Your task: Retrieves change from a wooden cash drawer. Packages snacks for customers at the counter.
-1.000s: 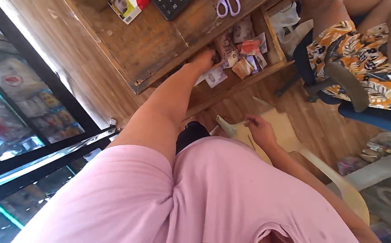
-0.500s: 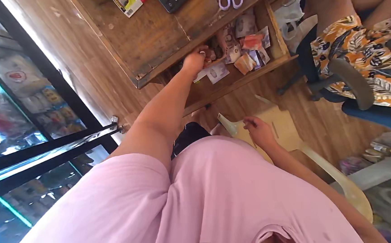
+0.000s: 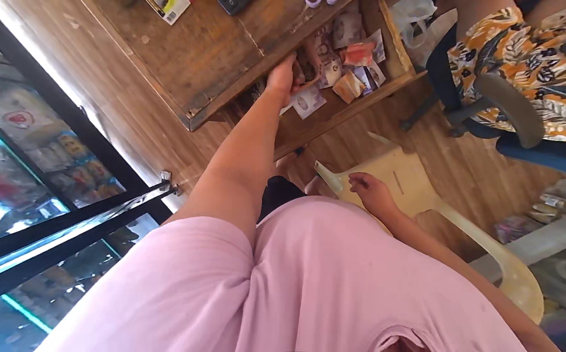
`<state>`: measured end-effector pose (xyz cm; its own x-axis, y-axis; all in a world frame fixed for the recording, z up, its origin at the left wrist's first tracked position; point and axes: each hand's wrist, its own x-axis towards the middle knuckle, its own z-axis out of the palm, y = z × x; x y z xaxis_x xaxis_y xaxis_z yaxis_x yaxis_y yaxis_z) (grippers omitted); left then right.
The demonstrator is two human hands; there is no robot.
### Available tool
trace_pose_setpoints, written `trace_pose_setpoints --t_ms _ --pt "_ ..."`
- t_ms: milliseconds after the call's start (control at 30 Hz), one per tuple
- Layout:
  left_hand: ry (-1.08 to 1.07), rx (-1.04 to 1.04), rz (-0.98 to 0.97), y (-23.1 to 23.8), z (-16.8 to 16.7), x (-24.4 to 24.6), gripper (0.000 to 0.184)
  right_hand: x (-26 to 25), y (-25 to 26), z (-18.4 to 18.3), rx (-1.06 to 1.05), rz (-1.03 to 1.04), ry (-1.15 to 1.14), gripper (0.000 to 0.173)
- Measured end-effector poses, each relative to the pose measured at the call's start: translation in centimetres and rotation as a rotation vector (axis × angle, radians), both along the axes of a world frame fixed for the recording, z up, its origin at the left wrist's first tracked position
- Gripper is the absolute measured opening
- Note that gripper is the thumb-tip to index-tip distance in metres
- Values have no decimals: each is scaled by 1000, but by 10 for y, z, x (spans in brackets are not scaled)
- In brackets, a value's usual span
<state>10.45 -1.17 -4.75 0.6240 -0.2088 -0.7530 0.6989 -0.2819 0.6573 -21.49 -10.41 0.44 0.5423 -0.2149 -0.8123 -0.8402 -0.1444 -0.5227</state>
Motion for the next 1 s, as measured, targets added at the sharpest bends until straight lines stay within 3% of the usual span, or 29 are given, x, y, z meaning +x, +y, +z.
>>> trace_pose_setpoints --t_ms 100,233,300,467,633,733,833,900,1000 --pt "-149 128 -213 7 0 0 35 -1 -1 -1 9 -9 7 31" --pt "-385 500 -819 17 10 7 46 0 -3 -2 21 1 23 32" --pt "-473 641 -1020 16 6 7 42 2 -3 -3 34 20 47 32" --pt "-471 637 -1148 8 7 15 35 13 1 -7 70 13 57 32" --pt "-380 410 -837 29 16 6 32 41 9 -12 142 -68 84 30" --pt "-199 78 -363 65 24 -21 20 61 14 -19 203 -116 56 32" --pt "165 -340 92 104 24 -42 12 84 18 -24 303 -254 52 43" --pt "231 -516 172 126 18 -49 20 100 20 -28 371 -363 41 54" --pt "169 -563 149 142 14 -52 20 123 26 -32 414 -525 32 63"
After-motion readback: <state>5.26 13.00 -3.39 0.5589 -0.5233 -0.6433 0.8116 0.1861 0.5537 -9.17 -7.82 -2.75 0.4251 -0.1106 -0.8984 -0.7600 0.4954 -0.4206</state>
